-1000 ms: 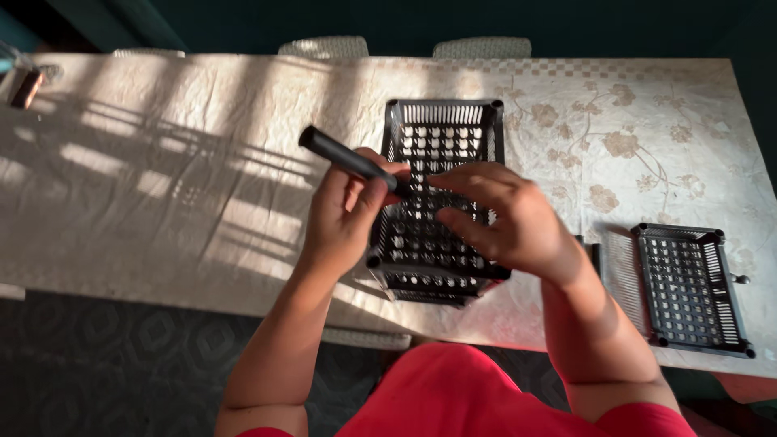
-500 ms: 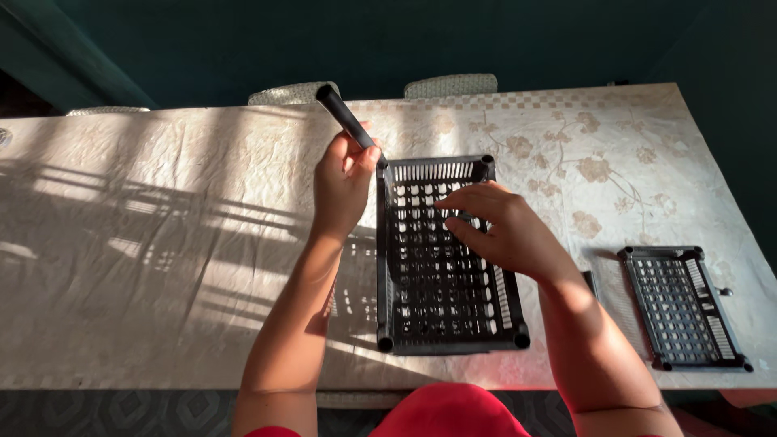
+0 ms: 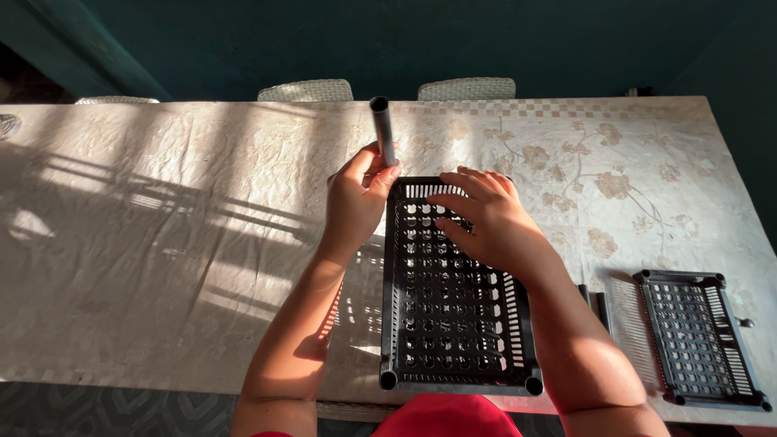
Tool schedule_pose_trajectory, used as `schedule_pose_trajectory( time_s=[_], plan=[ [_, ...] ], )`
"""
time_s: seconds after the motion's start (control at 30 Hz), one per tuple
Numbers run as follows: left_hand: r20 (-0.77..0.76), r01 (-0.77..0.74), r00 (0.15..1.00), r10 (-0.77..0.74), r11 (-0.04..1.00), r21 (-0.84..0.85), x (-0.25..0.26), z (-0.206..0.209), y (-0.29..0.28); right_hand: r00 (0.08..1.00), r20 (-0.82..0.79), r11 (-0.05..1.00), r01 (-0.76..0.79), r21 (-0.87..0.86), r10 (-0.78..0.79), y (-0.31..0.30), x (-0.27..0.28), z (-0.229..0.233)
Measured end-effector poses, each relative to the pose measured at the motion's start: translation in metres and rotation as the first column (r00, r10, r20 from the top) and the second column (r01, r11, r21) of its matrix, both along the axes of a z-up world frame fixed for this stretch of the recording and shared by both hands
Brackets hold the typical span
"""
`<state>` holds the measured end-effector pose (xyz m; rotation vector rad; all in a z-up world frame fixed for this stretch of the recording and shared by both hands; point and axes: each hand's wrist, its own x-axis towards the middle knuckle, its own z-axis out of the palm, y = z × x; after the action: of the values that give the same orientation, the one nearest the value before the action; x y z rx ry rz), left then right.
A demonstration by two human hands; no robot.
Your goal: The person assembles black plastic baskets by inserting cylindrical rods into corner holes and securing them with small caps. They handle multiple baskets, aligning parts and pressing components together to form a complete basket structure.
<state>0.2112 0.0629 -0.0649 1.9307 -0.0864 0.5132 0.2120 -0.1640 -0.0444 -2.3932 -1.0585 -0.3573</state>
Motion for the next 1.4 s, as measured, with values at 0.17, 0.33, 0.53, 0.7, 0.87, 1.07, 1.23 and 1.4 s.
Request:
schedule_pose_trajectory(
  time_s=[0.17, 0.33, 0.53, 0.7, 0.87, 1.07, 1.23, 1.4],
  plan=[
    [0.031, 0.001, 1.000, -0.002, 1.000, 0.022, 0.000, 0.000, -0.001, 0.998, -0.061, 1.000, 0.001, -0.030, -0.003, -0.003, 0.001, -0.003],
    [0.046, -0.029, 0.999, 0.024, 0.993, 0.118, -0.007, -0.003, 0.001, 0.997, -0.081, 0.999, -0.001, -0.034, -0.002, -0.004, 0.002, -0.001],
    [0.019, 0.084, 0.996, -0.086, 0.994, 0.064, -0.003, -0.014, 0.006, 0.998, -0.066, 1.000, -0.003, 0.004, 0.003, -0.003, 0.000, 0.001],
    [0.016, 0.079, 0.997, -0.079, 0.996, 0.033, -0.003, -0.029, -0.002, 0.999, -0.045, 1.000, -0.003, 0.009, 0.003, -0.004, 0.003, 0.000],
    [0.000, 0.040, 0.999, -0.040, 0.994, -0.103, -0.026, -0.033, -0.004, 0.994, -0.086, 0.805, -0.002, 0.593, 0.066, -0.033, 0.000, -0.028],
    [0.109, 0.068, 0.991, -0.076, 0.995, 0.080, -0.109, 0.011, -0.004, 0.905, -0.420, 0.598, 0.375, 0.708, -0.071, -0.093, -0.035, -0.108],
    [-0.018, 0.308, 0.947, -0.322, 0.888, 0.340, -0.189, 0.066, -0.032, 0.706, -0.657, 0.691, 0.615, 0.381, -0.266, -0.135, -0.091, -0.175],
    [-0.140, 0.427, 0.900, -0.413, 0.771, 0.472, -0.210, 0.087, -0.088, 0.606, -0.618, 0.693, 0.708, 0.132, -0.501, -0.175, -0.126, -0.218]
  ],
)
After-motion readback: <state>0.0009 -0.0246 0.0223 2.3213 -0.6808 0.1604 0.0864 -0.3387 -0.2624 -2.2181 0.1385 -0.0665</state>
